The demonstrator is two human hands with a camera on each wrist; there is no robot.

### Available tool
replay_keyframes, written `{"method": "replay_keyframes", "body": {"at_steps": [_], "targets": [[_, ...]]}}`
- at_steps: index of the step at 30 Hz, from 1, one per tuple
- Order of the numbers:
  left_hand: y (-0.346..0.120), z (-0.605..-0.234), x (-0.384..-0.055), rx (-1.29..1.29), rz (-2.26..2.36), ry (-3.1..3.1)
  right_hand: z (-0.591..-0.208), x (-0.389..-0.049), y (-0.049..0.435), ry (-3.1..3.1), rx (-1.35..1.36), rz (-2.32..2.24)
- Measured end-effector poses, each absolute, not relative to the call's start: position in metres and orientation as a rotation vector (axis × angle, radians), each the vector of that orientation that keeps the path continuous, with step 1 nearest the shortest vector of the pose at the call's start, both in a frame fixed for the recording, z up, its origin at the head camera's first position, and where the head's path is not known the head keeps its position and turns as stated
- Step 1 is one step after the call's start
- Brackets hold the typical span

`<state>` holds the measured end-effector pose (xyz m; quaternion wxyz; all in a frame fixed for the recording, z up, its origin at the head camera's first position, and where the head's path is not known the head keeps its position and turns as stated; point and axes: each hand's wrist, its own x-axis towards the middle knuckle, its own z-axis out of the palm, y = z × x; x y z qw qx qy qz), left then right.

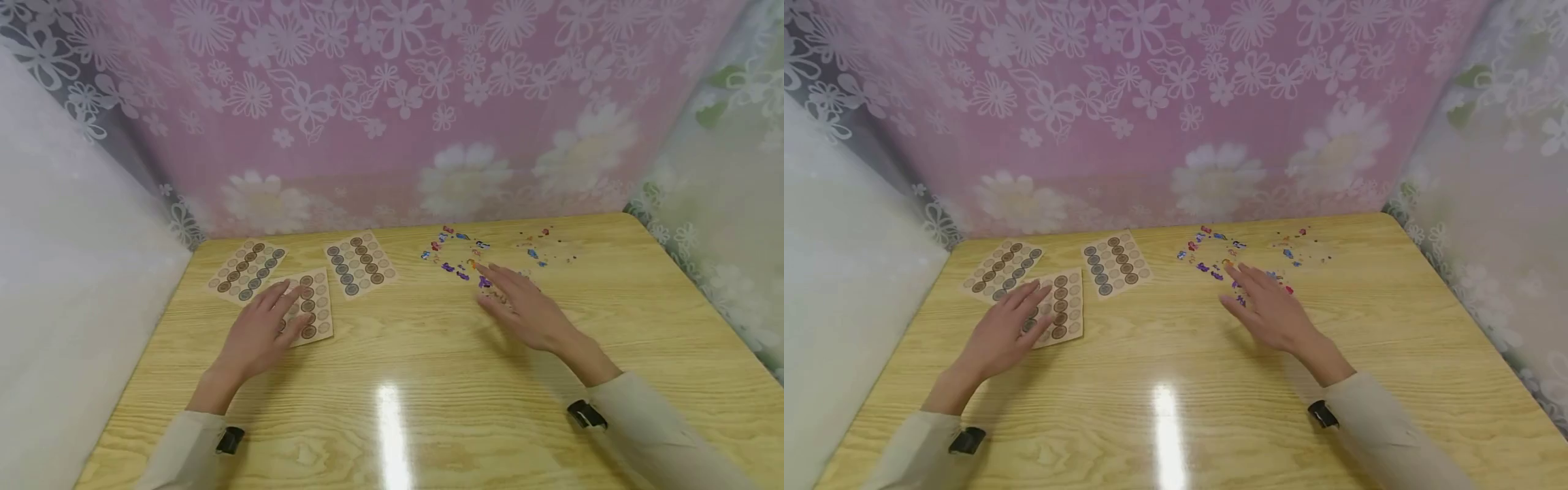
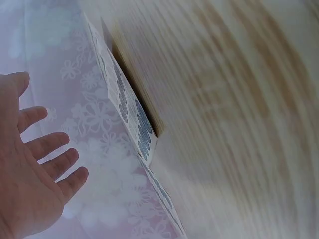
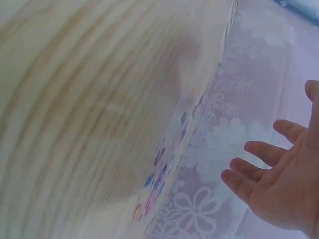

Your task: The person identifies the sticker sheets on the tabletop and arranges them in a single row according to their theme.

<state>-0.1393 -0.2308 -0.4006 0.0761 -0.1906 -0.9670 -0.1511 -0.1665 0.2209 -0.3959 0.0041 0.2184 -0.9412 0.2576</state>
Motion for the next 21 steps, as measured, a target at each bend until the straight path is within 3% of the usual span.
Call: {"method": "replay_keyframes", "body": {"at_steps": [21], "targets": [[-0.260, -0.400, -0.143, -0.459, -0.715, -2.874, -0.393, -0.181, 0.187, -2.930, 0.685, 1.198]]}}
